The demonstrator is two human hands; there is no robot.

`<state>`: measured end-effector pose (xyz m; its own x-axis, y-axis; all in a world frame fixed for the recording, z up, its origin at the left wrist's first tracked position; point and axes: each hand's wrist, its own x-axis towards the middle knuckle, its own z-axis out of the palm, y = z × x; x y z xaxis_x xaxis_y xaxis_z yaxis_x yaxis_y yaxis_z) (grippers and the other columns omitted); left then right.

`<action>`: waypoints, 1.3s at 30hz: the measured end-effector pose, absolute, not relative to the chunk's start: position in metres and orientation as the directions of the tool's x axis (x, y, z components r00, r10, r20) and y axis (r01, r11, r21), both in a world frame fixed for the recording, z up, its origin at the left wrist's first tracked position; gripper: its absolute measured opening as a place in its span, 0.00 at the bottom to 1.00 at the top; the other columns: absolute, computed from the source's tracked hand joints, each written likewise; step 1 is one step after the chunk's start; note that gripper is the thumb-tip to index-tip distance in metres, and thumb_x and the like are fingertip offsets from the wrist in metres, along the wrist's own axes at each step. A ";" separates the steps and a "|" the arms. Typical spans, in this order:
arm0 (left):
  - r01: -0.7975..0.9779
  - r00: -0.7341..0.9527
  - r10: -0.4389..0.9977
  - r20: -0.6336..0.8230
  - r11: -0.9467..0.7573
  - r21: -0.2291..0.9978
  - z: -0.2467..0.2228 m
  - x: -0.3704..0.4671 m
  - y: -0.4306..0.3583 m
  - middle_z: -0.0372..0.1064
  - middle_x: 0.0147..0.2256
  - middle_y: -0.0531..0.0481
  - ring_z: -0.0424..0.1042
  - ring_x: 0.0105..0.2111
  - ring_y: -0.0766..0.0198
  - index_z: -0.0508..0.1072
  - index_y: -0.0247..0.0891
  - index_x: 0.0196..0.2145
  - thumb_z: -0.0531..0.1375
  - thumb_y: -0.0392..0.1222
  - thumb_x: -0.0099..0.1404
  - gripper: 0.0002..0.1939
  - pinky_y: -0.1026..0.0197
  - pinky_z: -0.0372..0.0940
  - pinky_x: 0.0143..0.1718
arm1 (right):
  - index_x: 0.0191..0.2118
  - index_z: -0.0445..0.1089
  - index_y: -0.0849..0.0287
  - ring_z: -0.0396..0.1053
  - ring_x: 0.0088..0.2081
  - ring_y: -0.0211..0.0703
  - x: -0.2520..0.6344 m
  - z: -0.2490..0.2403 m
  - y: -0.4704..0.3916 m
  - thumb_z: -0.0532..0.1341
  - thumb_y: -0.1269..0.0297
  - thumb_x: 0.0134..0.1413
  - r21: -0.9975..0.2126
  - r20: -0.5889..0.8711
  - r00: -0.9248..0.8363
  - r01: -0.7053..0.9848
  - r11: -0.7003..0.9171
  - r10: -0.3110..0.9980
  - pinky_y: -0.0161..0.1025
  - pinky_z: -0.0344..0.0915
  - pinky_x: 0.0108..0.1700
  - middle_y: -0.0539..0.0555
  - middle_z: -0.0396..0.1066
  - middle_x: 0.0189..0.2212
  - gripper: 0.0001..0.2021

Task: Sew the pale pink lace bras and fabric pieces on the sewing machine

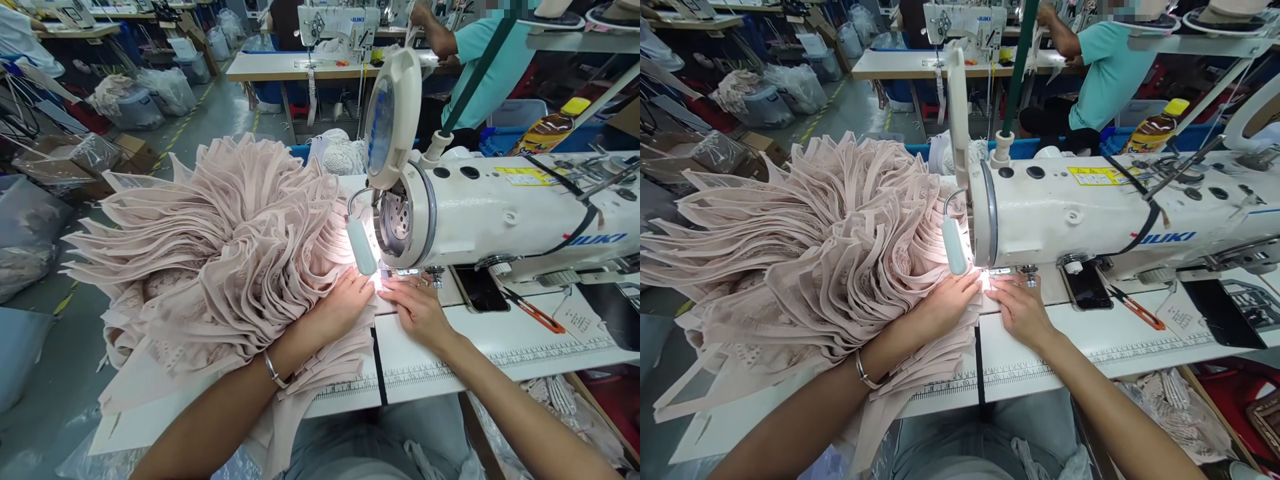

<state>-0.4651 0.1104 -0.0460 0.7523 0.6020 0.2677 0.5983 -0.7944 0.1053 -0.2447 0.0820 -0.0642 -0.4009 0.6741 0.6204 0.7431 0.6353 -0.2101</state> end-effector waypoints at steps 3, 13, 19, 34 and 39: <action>0.606 0.743 0.608 0.280 -0.789 0.104 -0.049 -0.465 0.112 0.68 0.56 0.40 0.68 0.56 0.56 0.69 0.36 0.48 0.50 0.30 0.73 0.12 0.50 0.62 0.61 | 0.43 0.77 0.54 0.74 0.49 0.46 -0.245 -0.064 0.082 0.54 0.79 0.60 -0.189 0.608 -0.409 0.758 0.625 0.680 0.48 0.65 0.55 0.51 0.80 0.47 0.18; 0.688 0.660 0.654 0.369 -0.724 0.052 -0.042 -0.458 0.113 0.67 0.55 0.40 0.66 0.56 0.54 0.67 0.35 0.52 0.50 0.34 0.75 0.12 0.52 0.63 0.56 | 0.49 0.77 0.54 0.74 0.50 0.49 -0.245 -0.065 0.086 0.50 0.78 0.57 -0.150 0.455 -0.412 0.838 0.524 0.789 0.52 0.64 0.59 0.54 0.77 0.52 0.23; 0.718 0.669 0.640 0.378 -0.688 -0.104 -0.035 -0.457 0.110 0.69 0.35 0.47 0.69 0.39 0.57 0.70 0.36 0.37 0.52 0.31 0.73 0.09 0.57 0.63 0.42 | 0.54 0.74 0.56 0.74 0.49 0.49 -0.244 -0.063 0.090 0.48 0.78 0.57 -0.125 0.344 -0.430 0.860 0.495 0.835 0.50 0.69 0.53 0.56 0.75 0.54 0.25; 0.697 0.713 0.668 0.213 -0.709 -0.108 -0.023 -0.455 0.105 0.70 0.33 0.47 0.71 0.37 0.58 0.69 0.37 0.32 0.53 0.30 0.72 0.11 0.58 0.62 0.38 | 0.63 0.67 0.60 0.72 0.50 0.55 -0.251 -0.054 0.096 0.44 0.81 0.58 -0.041 0.096 -0.380 0.922 0.385 0.920 0.54 0.62 0.55 0.60 0.74 0.55 0.30; 0.809 0.587 0.802 0.107 -0.584 -0.066 -0.017 -0.451 0.096 0.72 0.33 0.47 0.74 0.35 0.59 0.69 0.36 0.41 0.52 0.28 0.72 0.08 0.59 0.63 0.36 | 0.62 0.67 0.59 0.72 0.44 0.57 -0.252 -0.054 0.101 0.46 0.77 0.59 -0.065 0.092 -0.293 0.952 0.299 0.952 0.57 0.60 0.53 0.62 0.78 0.44 0.28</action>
<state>-0.4509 0.0964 -0.0174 0.5871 0.8024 0.1073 0.8094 -0.5835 -0.0656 -0.2517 0.1005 -0.0538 -0.2925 0.9518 0.0918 0.9521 0.2989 -0.0649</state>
